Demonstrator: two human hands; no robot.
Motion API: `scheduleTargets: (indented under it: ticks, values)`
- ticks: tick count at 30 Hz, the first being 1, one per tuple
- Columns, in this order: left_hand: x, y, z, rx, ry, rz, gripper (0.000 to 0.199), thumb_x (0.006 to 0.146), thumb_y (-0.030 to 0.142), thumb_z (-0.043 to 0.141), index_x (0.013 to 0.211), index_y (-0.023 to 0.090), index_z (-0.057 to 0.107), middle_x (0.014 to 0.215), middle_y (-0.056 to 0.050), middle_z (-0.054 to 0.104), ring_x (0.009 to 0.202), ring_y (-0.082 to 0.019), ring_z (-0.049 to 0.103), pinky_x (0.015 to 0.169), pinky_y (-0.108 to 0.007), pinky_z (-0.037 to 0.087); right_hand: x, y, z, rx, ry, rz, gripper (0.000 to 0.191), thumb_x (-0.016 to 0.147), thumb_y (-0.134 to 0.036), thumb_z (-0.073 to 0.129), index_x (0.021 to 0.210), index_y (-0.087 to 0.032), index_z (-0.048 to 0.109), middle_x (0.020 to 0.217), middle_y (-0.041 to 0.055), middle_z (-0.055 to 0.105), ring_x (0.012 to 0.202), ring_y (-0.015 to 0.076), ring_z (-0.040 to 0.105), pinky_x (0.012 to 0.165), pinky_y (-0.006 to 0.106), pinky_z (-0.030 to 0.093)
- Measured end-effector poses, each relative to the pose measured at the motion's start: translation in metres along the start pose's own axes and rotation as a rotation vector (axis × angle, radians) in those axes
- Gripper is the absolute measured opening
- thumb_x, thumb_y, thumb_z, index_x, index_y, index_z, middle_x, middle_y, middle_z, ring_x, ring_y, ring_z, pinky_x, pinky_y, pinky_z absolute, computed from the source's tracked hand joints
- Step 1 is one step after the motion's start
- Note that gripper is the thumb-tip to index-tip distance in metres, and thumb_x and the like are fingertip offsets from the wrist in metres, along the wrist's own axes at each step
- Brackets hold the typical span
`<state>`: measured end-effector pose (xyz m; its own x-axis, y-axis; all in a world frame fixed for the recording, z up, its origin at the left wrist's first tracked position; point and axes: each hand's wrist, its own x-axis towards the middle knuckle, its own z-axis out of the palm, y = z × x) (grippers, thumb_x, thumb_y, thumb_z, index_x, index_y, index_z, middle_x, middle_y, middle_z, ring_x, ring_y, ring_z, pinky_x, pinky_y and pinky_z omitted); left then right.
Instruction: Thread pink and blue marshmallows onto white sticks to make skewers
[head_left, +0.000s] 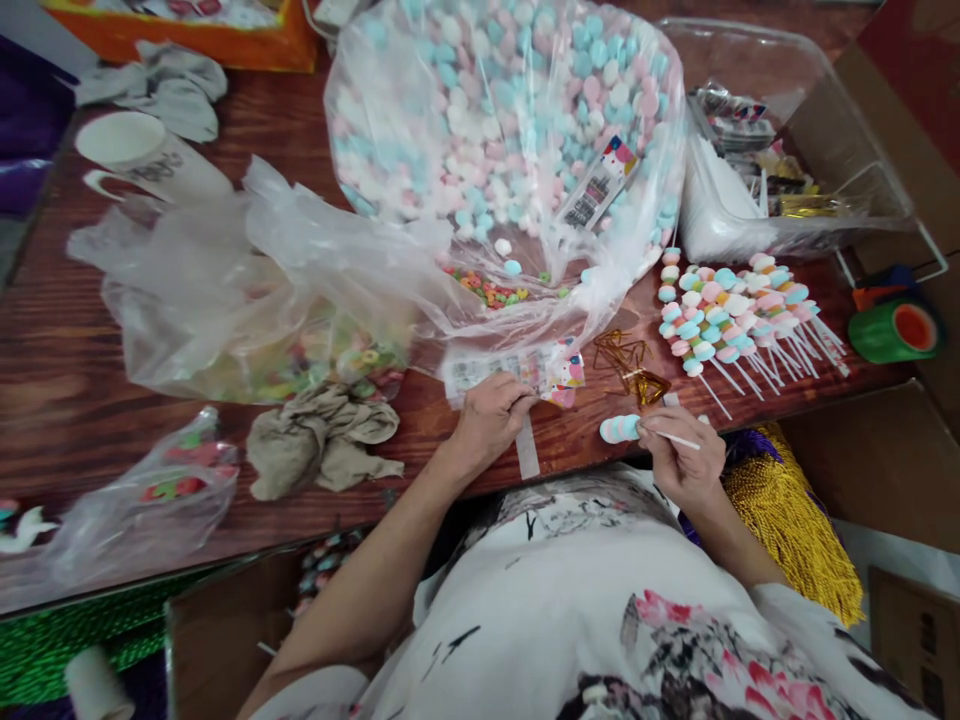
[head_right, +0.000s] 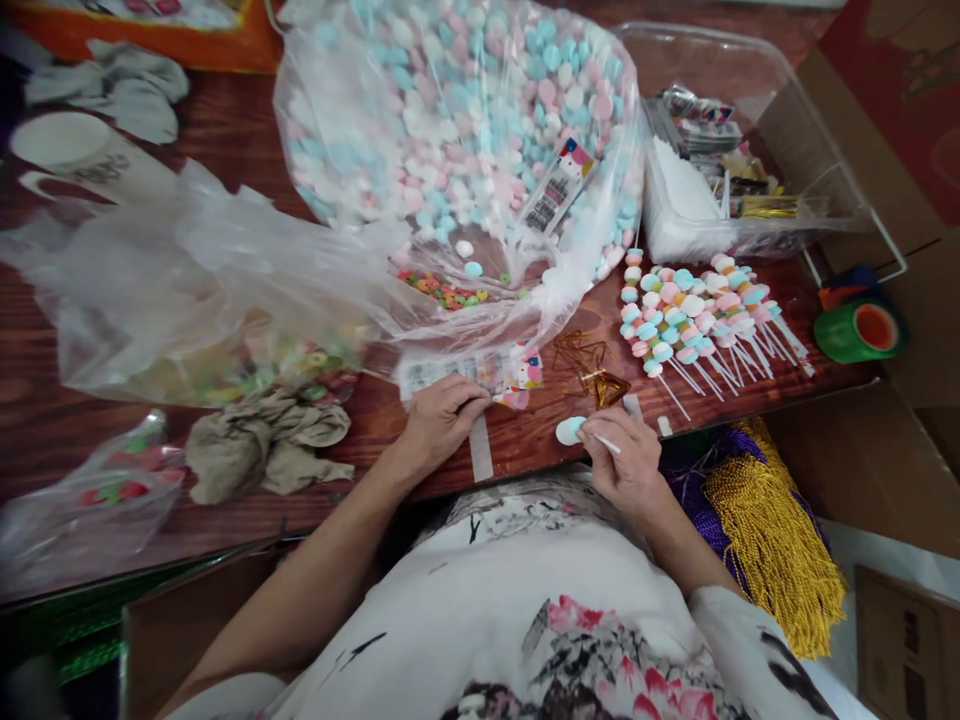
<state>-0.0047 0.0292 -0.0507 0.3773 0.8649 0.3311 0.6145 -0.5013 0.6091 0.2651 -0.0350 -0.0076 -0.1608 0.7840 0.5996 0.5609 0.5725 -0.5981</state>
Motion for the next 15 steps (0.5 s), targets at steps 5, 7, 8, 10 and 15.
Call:
scheduleTargets:
  ticks: [5, 7, 8, 10, 15]
  values:
    - [-0.002, 0.006, -0.007, -0.090, 0.027, -0.093, 0.016, 0.087, 0.025, 0.060, 0.075, 0.018, 0.066, 0.071, -0.002, 0.066, 0.068, -0.014, 0.060, 0.065, -0.027, 0.047, 0.012, -0.009, -0.011, 0.241, 0.217, 0.277, 0.010, 0.084, -0.014, 0.061, 0.083, -0.022, 0.066, 0.070, 0.0012, 0.066, 0.069, 0.0179, 0.066, 0.063, 0.034, 0.056]
    - [-0.002, 0.007, -0.009, -0.134, 0.024, -0.128, 0.015, 0.085, 0.026, 0.062, 0.074, 0.018, 0.066, 0.069, -0.001, 0.066, 0.066, -0.013, 0.060, 0.064, -0.027, 0.047, 0.020, -0.013, -0.009, 0.351, 0.384, 0.370, 0.007, 0.085, -0.018, 0.061, 0.082, -0.022, 0.065, 0.073, 0.0020, 0.066, 0.063, 0.0161, 0.063, 0.055, 0.031, 0.052]
    - [-0.003, 0.007, -0.009, -0.157, 0.023, -0.137, 0.014, 0.085, 0.026, 0.063, 0.074, 0.018, 0.066, 0.069, -0.001, 0.066, 0.065, -0.013, 0.060, 0.064, -0.026, 0.047, 0.024, -0.015, -0.006, 0.400, 0.445, 0.388, 0.006, 0.085, -0.019, 0.061, 0.082, -0.021, 0.064, 0.075, 0.0021, 0.066, 0.059, 0.0147, 0.061, 0.050, 0.029, 0.049]
    - [-0.003, 0.007, -0.008, -0.201, 0.017, -0.143, 0.013, 0.084, 0.026, 0.064, 0.074, 0.018, 0.067, 0.070, -0.001, 0.067, 0.065, -0.013, 0.061, 0.064, -0.026, 0.048, 0.030, -0.016, 0.004, 0.461, 0.483, 0.379, 0.004, 0.085, -0.020, 0.060, 0.082, -0.022, 0.063, 0.077, 0.0020, 0.066, 0.056, 0.0127, 0.058, 0.046, 0.026, 0.045]
    - [-0.005, 0.010, -0.005, -0.269, 0.010, -0.107, 0.014, 0.086, 0.025, 0.061, 0.076, 0.019, 0.067, 0.071, -0.002, 0.069, 0.067, -0.014, 0.062, 0.065, -0.027, 0.049, 0.032, -0.012, 0.025, 0.430, 0.364, 0.330, 0.007, 0.088, -0.020, 0.058, 0.083, -0.023, 0.062, 0.074, 0.0004, 0.064, 0.062, 0.0141, 0.060, 0.055, 0.030, 0.051]
